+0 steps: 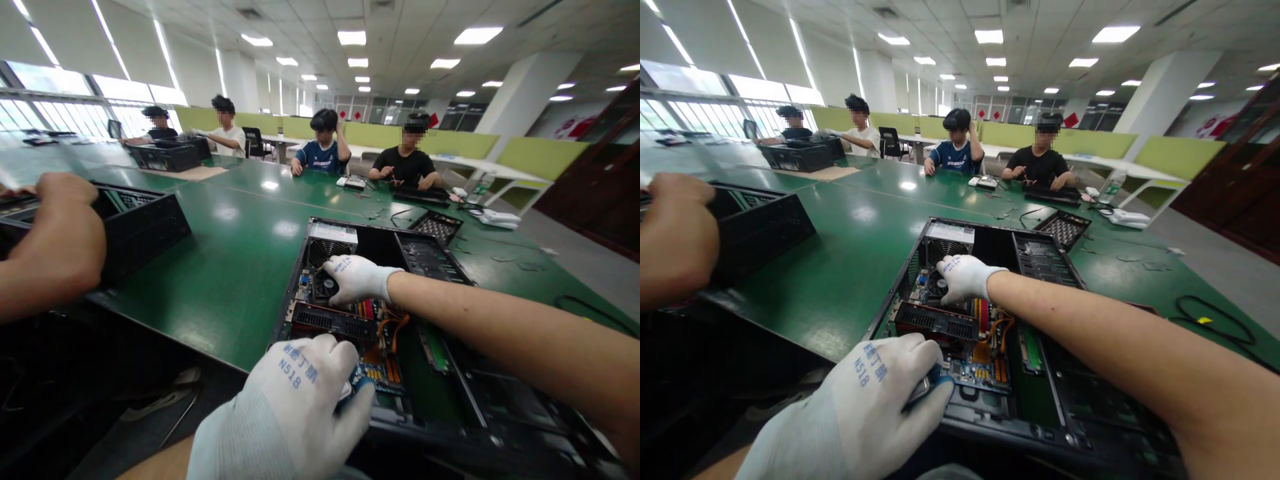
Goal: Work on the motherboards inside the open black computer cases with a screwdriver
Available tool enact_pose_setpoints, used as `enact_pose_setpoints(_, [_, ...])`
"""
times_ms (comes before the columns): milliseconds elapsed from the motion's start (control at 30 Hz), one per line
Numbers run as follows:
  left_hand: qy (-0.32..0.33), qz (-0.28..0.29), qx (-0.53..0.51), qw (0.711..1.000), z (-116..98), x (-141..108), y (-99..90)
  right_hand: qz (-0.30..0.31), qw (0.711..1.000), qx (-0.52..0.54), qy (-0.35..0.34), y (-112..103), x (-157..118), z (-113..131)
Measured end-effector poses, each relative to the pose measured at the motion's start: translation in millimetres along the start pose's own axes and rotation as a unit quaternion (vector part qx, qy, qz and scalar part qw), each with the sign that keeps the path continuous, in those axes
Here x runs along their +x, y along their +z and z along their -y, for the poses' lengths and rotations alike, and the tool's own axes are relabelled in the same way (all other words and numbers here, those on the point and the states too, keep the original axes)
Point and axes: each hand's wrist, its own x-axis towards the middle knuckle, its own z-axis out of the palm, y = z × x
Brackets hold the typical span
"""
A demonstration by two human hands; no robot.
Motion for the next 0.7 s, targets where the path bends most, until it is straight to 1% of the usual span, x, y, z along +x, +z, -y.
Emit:
enact_pose_setpoints(100, [-0.005, 0.015, 0.014, 1.0, -1.1, 0.4, -2.3, 0.0, 0.999, -0.023, 0.035, -13.1, -18.8, -11.1])
enact_pose_setpoints(200, [-0.005, 0.041, 0.021, 0.999, -1.9, 0.3, -5.9, 0.017, 0.995, -0.058, 0.074, -20.4, -35.8, -27.2])
enact_pose_setpoints(267, [0.012, 0.035, 0.024, 0.999, -1.1, -1.1, -6.2, 0.027, 0.99, -0.086, 0.105, -19.7, -42.6, -37.8])
enact_pose_setpoints(333, [0.03, 0.013, 0.026, 0.999, 0.8, -3.1, -4.2, 0.031, 0.984, -0.111, 0.139, -15.3, -44.7, -46.8])
enact_pose_setpoints(433, [0.045, -0.018, 0.034, 0.998, 4.1, -5.2, 0.0, 0.034, 0.974, -0.134, 0.177, -6.5, -39.4, -57.0])
enact_pose_setpoints(500, [0.061, -0.033, 0.043, 0.997, 5.8, -5.9, 1.9, 0.041, 0.971, -0.139, 0.19, -1.5, -31.5, -61.7])
enact_pose_setpoints(633, [0.098, -0.057, 0.065, 0.991, 7.8, -7.5, 3.3, 0.07, 0.973, -0.13, 0.177, 5.0, -12.6, -66.9])
enact_pose_setpoints(700, [0.105, -0.073, 0.072, 0.989, 8.1, -8.7, 4.0, 0.083, 0.974, -0.128, 0.17, 6.4, -6.3, -67.1])
